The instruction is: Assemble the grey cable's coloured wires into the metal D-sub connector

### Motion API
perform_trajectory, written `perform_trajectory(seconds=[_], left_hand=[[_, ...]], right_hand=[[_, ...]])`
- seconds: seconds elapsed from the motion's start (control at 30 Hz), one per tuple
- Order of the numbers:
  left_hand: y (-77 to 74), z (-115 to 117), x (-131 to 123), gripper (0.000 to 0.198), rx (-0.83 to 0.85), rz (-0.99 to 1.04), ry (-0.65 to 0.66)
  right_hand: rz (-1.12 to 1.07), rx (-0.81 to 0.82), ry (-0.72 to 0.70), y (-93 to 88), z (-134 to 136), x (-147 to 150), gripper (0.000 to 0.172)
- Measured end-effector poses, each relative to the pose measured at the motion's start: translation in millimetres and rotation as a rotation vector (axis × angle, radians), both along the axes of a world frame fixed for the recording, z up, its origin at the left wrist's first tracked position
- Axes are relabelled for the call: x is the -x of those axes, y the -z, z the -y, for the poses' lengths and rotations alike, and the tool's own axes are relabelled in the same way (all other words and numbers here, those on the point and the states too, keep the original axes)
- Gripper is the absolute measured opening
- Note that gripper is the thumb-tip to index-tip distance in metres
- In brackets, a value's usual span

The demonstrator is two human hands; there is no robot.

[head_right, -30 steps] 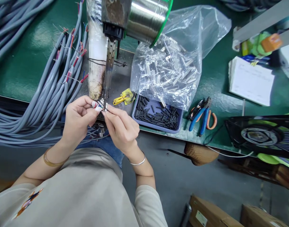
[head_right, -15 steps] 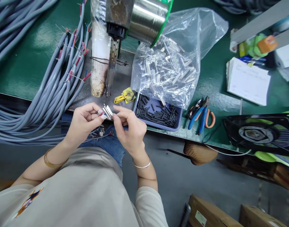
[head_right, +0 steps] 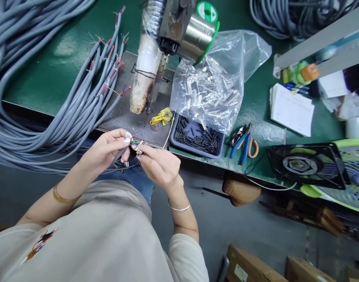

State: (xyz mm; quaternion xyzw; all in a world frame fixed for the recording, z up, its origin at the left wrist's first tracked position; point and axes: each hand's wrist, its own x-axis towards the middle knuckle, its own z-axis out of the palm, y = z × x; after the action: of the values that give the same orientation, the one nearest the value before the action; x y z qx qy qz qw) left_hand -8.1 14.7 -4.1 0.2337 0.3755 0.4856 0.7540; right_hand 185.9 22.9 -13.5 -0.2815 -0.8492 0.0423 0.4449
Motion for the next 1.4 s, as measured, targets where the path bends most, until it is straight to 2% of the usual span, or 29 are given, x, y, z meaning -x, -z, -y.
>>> perform_trajectory(seconds=[0.1, 0.17, 0.27, 0.33, 0.4, 0.53, 0.6, 0.63, 0.7, 0.77, 0.83, 0.9, 0.93, 1.0, 1.07, 1.13, 1.23, 1.4], left_hand=[[2.1, 6.7, -0.4, 0.027, -0.114, -0.104, -0.054], [5.1, 12.8, -3.9, 0.018, -0.287, -0.288, -0.16], [11.5, 20.7, -9.4, 0.006, -0.609, -0.575, -0.281], [14.5, 23.8, -11.2, 0.009, -0.748, -0.665, -0.294], [13.7, 25.5, -11.0, 0.009, -0.75, -0.665, -0.279], [0.3, 24.4, -6.7, 0.005, -0.484, -0.425, -0.109], [-7.0, 21.4, -4.9, 0.011, -0.377, -0.287, -0.006], [-9.4, 19.4, -4.5, 0.013, -0.344, -0.241, 0.027], [-10.7, 15.1, -5.3, 0.018, -0.29, -0.206, 0.055], [-8.3, 11.0, -7.4, 0.021, -0.24, -0.224, 0.024], [-4.2, 7.4, -9.7, 0.023, -0.197, -0.255, -0.033], [-0.3, 4.2, -11.4, 0.025, -0.169, -0.271, -0.077], [1.2, 2.7, -11.9, 0.026, -0.16, -0.274, -0.093], [3.2, -0.3, -12.3, 0.027, -0.147, -0.278, -0.131], [3.9, -2.9, -12.4, 0.026, -0.145, -0.28, -0.166], [3.5, -4.9, -12.7, 0.026, -0.15, -0.288, -0.177], [1.7, -6.6, -14.1, 0.027, -0.16, -0.313, -0.159], [0.4, -7.1, -16.7, 0.032, -0.182, -0.325, -0.164]], right_hand=[[-0.15, 0.237, 0.199, -5.0, 5.4, -1.2, 0.009], [-0.239, 0.421, 0.304, -14.9, 9.0, 0.0, 0.008], [-0.165, 0.574, 0.29, -30.2, 12.0, 5.4, 0.013], [-0.115, 0.626, 0.246, -34.5, 11.4, 9.5, 0.015], [-0.147, 0.702, 0.168, -32.4, 9.2, 11.9, 0.016], [-0.365, 0.839, -0.14, -18.2, 5.4, 8.6, 0.022], [-0.391, 0.833, -0.204, -12.4, 5.8, 3.1, 0.026], [-0.366, 0.806, -0.168, -10.5, 6.4, -0.4, 0.025], [-0.284, 0.677, 0.02, -8.8, 7.2, -7.9, 0.016], [-0.251, 0.404, 0.272, -9.6, 6.7, -14.1, 0.006], [-0.306, 0.062, 0.482, -12.7, 4.6, -16.2, 0.004], [-0.463, -0.199, 0.576, -17.3, 2.2, -12.9, 0.004], [-0.57, -0.258, 0.571, -19.5, 1.4, -9.7, 0.007], [-0.724, -0.212, 0.492, -22.3, 1.1, -2.7, 0.011], [-0.708, -0.047, 0.443, -21.7, 3.0, 2.0, 0.018], [-0.599, 0.093, 0.432, -18.6, 5.9, 3.0, 0.022], [-0.397, 0.218, 0.372, -14.7, 9.1, 1.3, 0.016], [-0.015, 0.198, 0.158, -18.3, 5.1, 5.8, 0.01]])
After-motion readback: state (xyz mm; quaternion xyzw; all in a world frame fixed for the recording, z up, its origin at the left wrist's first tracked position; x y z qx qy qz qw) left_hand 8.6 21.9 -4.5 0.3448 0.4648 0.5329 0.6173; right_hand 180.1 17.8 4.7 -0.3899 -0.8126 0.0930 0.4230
